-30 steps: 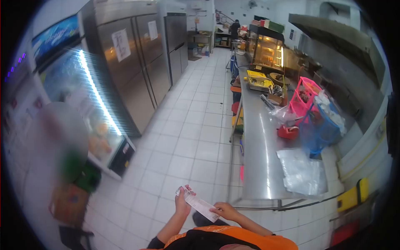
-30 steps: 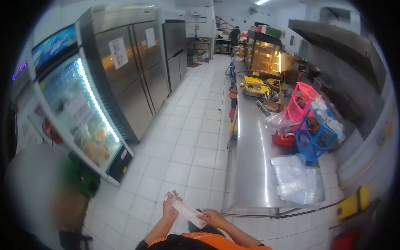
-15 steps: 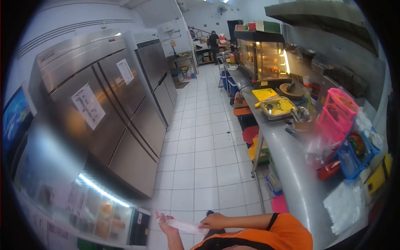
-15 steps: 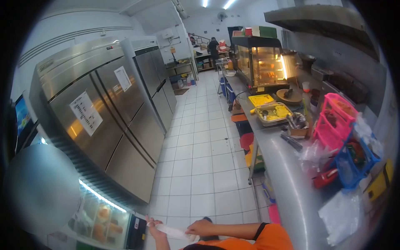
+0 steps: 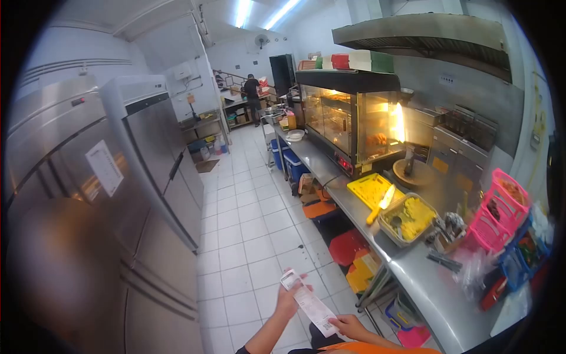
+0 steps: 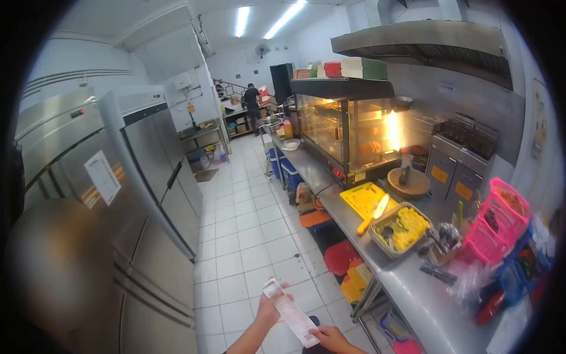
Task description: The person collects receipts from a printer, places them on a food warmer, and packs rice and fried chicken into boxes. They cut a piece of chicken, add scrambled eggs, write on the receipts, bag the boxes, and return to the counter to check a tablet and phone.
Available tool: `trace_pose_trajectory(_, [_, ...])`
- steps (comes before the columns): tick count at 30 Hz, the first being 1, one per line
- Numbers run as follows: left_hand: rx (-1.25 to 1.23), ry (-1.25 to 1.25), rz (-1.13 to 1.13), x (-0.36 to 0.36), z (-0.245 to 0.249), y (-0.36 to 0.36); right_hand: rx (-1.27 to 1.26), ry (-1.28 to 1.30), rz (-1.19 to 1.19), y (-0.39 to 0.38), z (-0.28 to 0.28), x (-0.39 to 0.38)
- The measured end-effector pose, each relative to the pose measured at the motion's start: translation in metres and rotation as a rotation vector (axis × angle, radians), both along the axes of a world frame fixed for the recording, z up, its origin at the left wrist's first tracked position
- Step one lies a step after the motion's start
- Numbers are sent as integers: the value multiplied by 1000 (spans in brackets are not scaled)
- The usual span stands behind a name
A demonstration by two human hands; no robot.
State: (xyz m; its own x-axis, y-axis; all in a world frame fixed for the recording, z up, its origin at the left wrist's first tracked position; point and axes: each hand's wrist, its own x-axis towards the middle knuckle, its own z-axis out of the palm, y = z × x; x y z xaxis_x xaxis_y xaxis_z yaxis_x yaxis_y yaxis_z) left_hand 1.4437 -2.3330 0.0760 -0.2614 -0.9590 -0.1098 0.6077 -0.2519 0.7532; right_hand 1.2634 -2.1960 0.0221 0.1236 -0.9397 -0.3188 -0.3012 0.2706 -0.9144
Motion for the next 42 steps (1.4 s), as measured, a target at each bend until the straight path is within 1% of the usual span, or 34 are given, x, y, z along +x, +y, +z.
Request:
trace_pose_trajectory(1, [15,-26,-91,-13,-17,-27,-17,4,-59,-25,-4,-8])
trace_pose_trajectory(3, [-14,-57,-77,-28,-36,-81,25,39,-19,-95,-2,-25])
trace_pose_trajectory(5, [-32,-119,-67,-37,-41,-137,-309,363,207,-160,0,-32])
trace_pose_trajectory(6, [-22,-164,-61,-37,-40,-155,-424,255,103,-196,6,-30])
trace_pose_trajectory(7, [-28,-198,-55,-40,-36,-178,-422,241,87,-228,16,-29])
trace_pose_trajectory(9, [-67,-285,-24,-38,-31,-231,-436,-60,-34,-301,54,-16])
trace_pose_trajectory(11, [-97,-381,24,-24,-25,-278,-447,-77,-4,-374,60,4])
trace_pose_trajectory(13, [64,-96,129,-16,-17,-325,-468,-65,38,-440,65,24])
trace_pose_trajectory(16, [98,15,204,-7,-29,-399,-491,-65,87,-530,69,40])
trace_pose_trajectory(18, [131,50,158,-10,-30,-459,-478,106,127,-583,72,41])
trace_pose_trajectory(19, [154,85,118,-12,-26,-490,-463,104,107,-610,68,36])
trace_pose_trajectory(20, [127,-19,128,-18,-26,-529,-584,46,12,-644,64,22])
trace_pose_trajectory(21, [65,-36,49,-25,-15,-565,-701,-16,-87,-675,65,11])
trace_pose_trajectory(22, [-8,-45,-39,-40,5,-607,-774,113,-154,-705,78,-8])
trace_pose_trajectory(23, [-91,-138,-110,-54,26,-644,-824,250,-215,-729,93,-26])
trace_pose_trajectory(24, [-171,-220,-184,-70,47,-679,-919,258,-310,-754,108,-43])
trace_pose_trajectory(25, [-292,-228,-303,-91,63,-718,-1026,276,-408,-780,128,-65])
trace_pose_trajectory(26, [-426,-229,-423,-118,82,-757,-1034,375,-467,-798,155,-94])
trace_pose_trajectory(27, [-867,-650,-280,-144,105,-784,-1032,470,-525,-805,185,-119])
trace_pose_trajectory(28, [-566,-246,-576,-182,127,-818,-1159,521,-616,-814,218,-143])
trace_pose_trajectory(29, [-656,-176,-710,-211,174,-834,-1296,575,-699,-822,255,-164])
trace_pose_trajectory(30, [-824,-244,-726,-239,217,-845,-1383,617,-794,-826,294,-179])
trace_pose_trajectory(31, [-894,-200,-707,-276,241,-864,-1401,773,-822,-830,329,-202])
trace_pose_trajectory(32, [-992,-227,-563,-312,266,-879,-1379,1008,-903,-834,363,-217])
trace_pose_trajectory(33, [-1193,-108,-456,-346,296,-893,-1410,1244,-937,-845,389,-240])
trace_pose_trajectory(34, [-1374,17,-333,-375,321,-905,-1296,1685,-962,-848,414,-258])
trace_pose_trajectory(35, [-1285,162,-456,-398,338,-915,-1259,1858,-980,-856,430,-269])
trace_pose_trajectory(36, [-1462,-43,-164,-422,352,-930,-1206,1972,-1019,-864,439,-282])
trace_pose_trajectory(37, [-1682,-156,136,-432,365,-936,-1144,2073,-1068,-871,445,-293])
trace_pose_trajectory(38, [-1781,-174,361,-445,372,-945,-1144,2091,-1088,-876,446,-300])
trace_pose_trajectory(39, [-1869,-195,585,-455,377,-954,-1155,2184,-1096,-881,441,-303])
trace_pose_trajectory(40, [-1963,-158,801,-460,380,-965,-1164,2283,-1106,-883,438,-306])
trace_pose_trajectory(41, [-2034,-106,1035,-466,383,-973,-1161,2307,-1133,-884,439,-309])
trace_pose_trajectory(42, [-2016,-7,1076,-474,382,-976,-1092,2331,-1115,-883,438,-308])
